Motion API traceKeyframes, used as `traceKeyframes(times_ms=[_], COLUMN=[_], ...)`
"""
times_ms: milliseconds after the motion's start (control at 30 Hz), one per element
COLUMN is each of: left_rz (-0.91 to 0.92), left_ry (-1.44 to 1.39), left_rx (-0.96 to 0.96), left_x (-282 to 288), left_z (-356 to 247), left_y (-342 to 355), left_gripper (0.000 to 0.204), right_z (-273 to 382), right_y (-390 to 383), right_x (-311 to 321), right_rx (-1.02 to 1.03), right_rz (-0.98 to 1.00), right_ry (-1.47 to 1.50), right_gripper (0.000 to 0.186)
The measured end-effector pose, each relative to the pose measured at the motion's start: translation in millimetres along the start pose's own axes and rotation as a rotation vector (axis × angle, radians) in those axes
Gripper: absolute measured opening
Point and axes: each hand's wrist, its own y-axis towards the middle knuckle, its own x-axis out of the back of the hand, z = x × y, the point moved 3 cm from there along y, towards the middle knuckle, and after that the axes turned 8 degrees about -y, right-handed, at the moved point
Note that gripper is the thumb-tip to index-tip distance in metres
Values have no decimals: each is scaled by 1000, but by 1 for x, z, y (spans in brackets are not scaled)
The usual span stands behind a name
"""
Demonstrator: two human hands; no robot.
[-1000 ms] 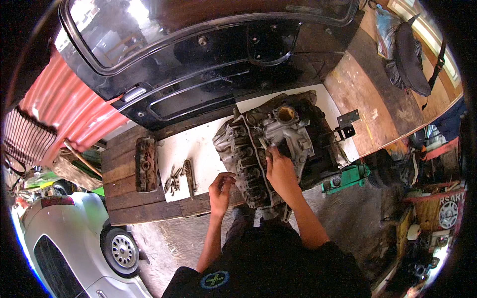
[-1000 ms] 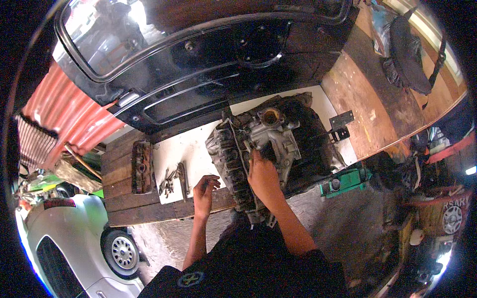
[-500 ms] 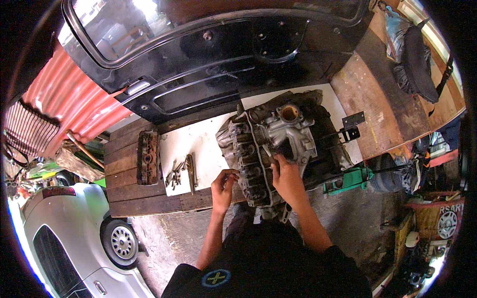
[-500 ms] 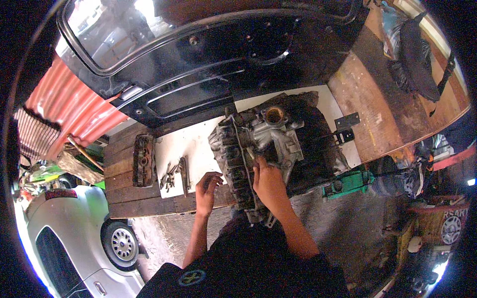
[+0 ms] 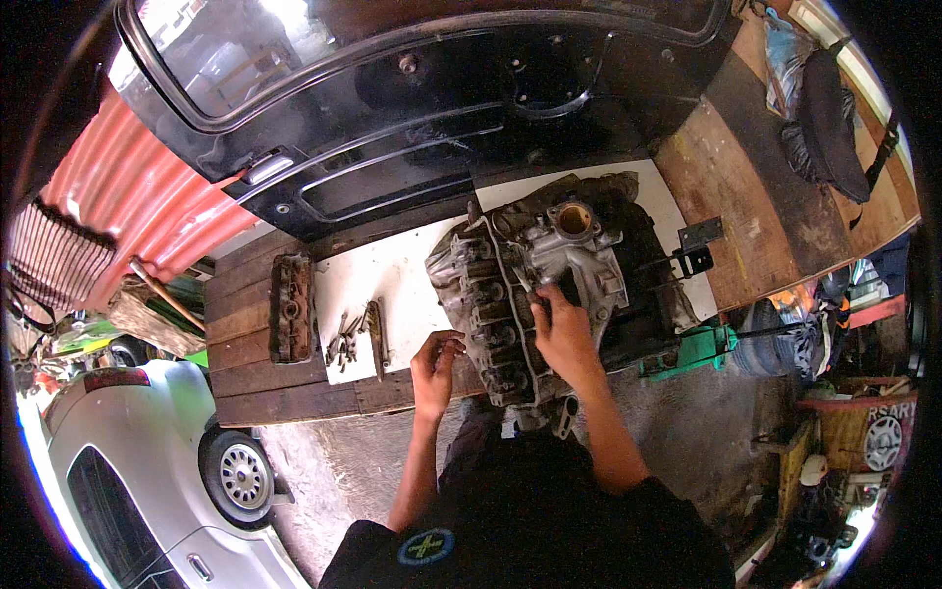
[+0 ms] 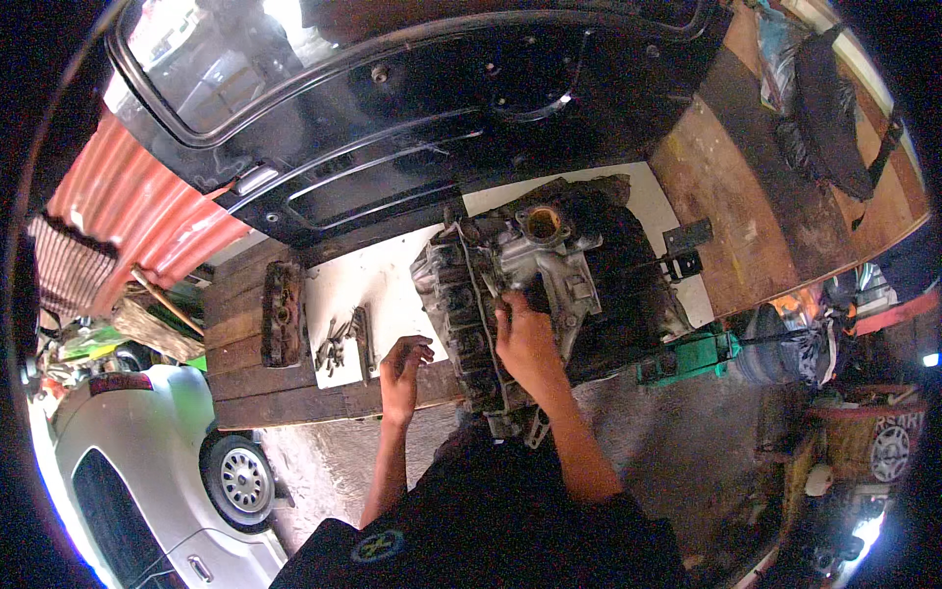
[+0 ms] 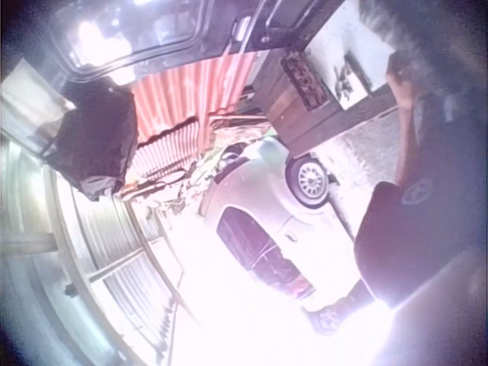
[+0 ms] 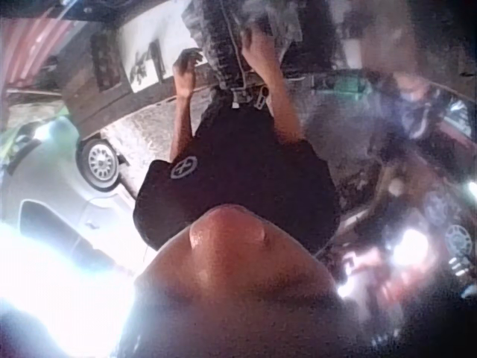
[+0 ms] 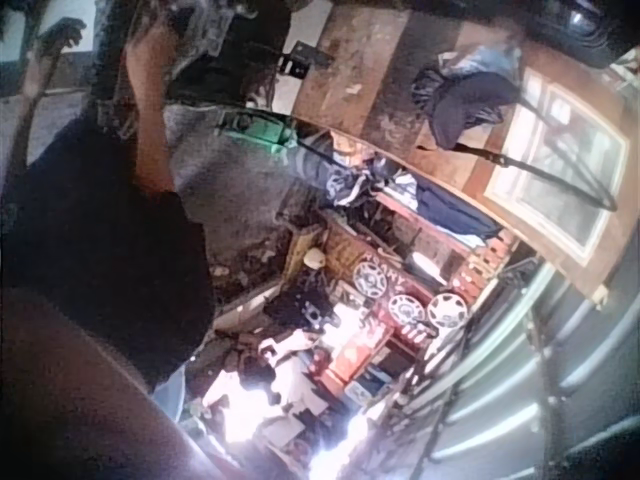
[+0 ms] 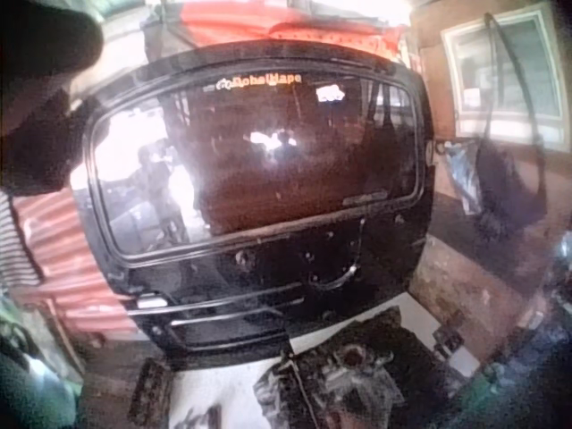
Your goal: The person removes the cylinder head cover from a disassembled engine block using a wrench, then uses a screwdriver to scrape and clean the mating surface. The removed cover is placed on the workbench.
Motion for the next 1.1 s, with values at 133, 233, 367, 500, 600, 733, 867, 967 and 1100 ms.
traceKeyframes(times_ms=[133, 233, 367, 500, 600, 733, 867, 967, 1100], left_rz=[20, 39, 41, 59, 70, 72, 74, 76, 94], left_ry=[3, 3, 24, 0, 2, 15, 56, 16, 36], left_rx=[23, 17, -18, 49, 38, 11, 93, 40, 38], left_x=[-4, -7, -1, -2, -5, -3, 2, 0, -1], left_z=[1, 0, 2, 7, 6, 5, 7, 9, 4], left_y=[1, 2, 4, 1, 2, 0, -5, -4, 0], left_gripper=[18, 18, 18, 19, 17, 17, 19, 18, 18], right_z=[-6, 2, 2, 4, 17, 10, -14, 6, 17], right_y=[-9, 5, 16, -1, -1, 15, 6, -6, 16], right_x=[-1, -34, -22, 0, -19, -36, -21, -32, -40], right_rx=[42, 27, -34, -96, -180, -59, -73, -65, -191], right_rz=[-58, -175, -142, -21, 16, -137, -106, -179, -75], right_ry=[3, -8, 102, 60, -42, 79, 184, 37, 33], right_gripper=[19, 17, 21, 30, 33, 27, 29, 28, 26])
